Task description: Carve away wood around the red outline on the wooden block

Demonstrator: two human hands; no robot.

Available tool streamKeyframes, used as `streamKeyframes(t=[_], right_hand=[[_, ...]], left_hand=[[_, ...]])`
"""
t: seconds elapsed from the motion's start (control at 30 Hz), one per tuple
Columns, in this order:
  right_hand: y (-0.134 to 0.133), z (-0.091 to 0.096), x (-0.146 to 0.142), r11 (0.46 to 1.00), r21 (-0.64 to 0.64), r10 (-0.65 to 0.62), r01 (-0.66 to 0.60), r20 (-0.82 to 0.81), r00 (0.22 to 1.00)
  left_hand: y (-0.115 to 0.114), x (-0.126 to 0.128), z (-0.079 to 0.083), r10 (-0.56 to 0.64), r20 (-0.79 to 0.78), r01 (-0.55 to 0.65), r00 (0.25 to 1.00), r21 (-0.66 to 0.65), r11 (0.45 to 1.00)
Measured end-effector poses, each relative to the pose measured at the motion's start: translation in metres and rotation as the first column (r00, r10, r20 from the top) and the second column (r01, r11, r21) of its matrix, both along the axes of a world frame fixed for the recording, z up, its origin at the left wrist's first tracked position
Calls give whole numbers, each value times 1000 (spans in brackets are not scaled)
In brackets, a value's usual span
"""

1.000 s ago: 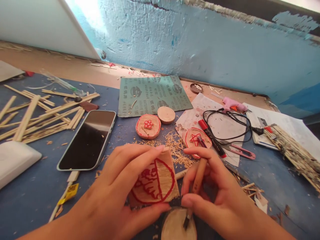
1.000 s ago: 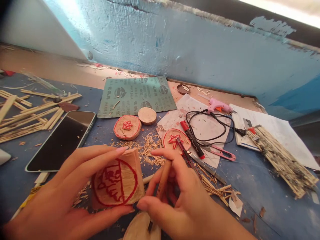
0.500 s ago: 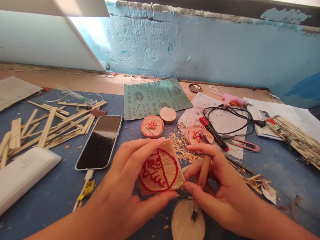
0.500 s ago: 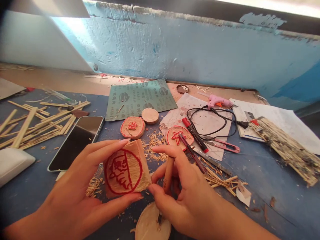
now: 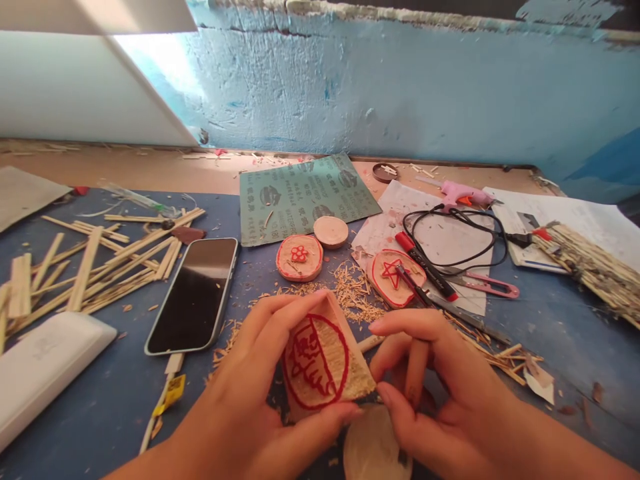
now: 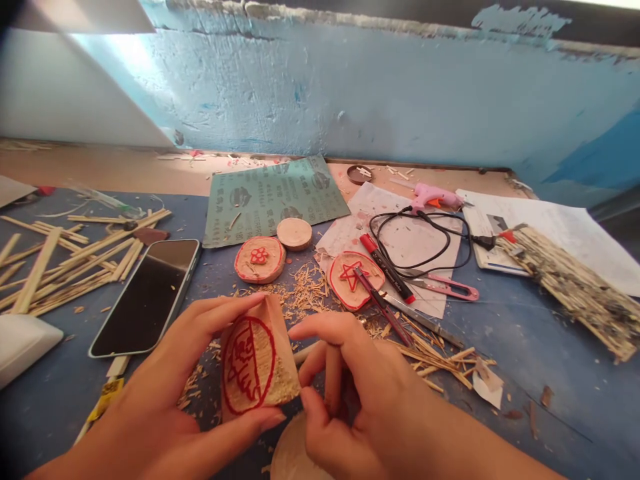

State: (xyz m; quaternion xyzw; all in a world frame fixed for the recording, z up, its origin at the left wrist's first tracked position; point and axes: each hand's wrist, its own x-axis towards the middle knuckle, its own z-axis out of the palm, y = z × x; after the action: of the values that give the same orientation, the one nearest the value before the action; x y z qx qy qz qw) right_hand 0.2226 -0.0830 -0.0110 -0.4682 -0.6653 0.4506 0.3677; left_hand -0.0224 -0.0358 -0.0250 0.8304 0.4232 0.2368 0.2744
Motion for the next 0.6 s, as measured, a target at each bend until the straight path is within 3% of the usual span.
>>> streamKeyframes(t=[0.17,0.27,0.43,0.6], right_hand=[[-1,-8,-2,996,-72,-52,49,-34,998],[-1,-8,-1,998,-35,-61,60,-33,998],[-2,-4,3,999,30,17,-17,-10,1000],[-2,3,9,991,109,84,-78,-49,995]], left_hand=[[-1,5,-1,67,40,-63,997,-80,995],[4,5,-5,37,72,-32,997,-65,997],[7,4,-4,39,145,2,989,-273,962],[6,5,4,59,181,-8,982,-271,963]])
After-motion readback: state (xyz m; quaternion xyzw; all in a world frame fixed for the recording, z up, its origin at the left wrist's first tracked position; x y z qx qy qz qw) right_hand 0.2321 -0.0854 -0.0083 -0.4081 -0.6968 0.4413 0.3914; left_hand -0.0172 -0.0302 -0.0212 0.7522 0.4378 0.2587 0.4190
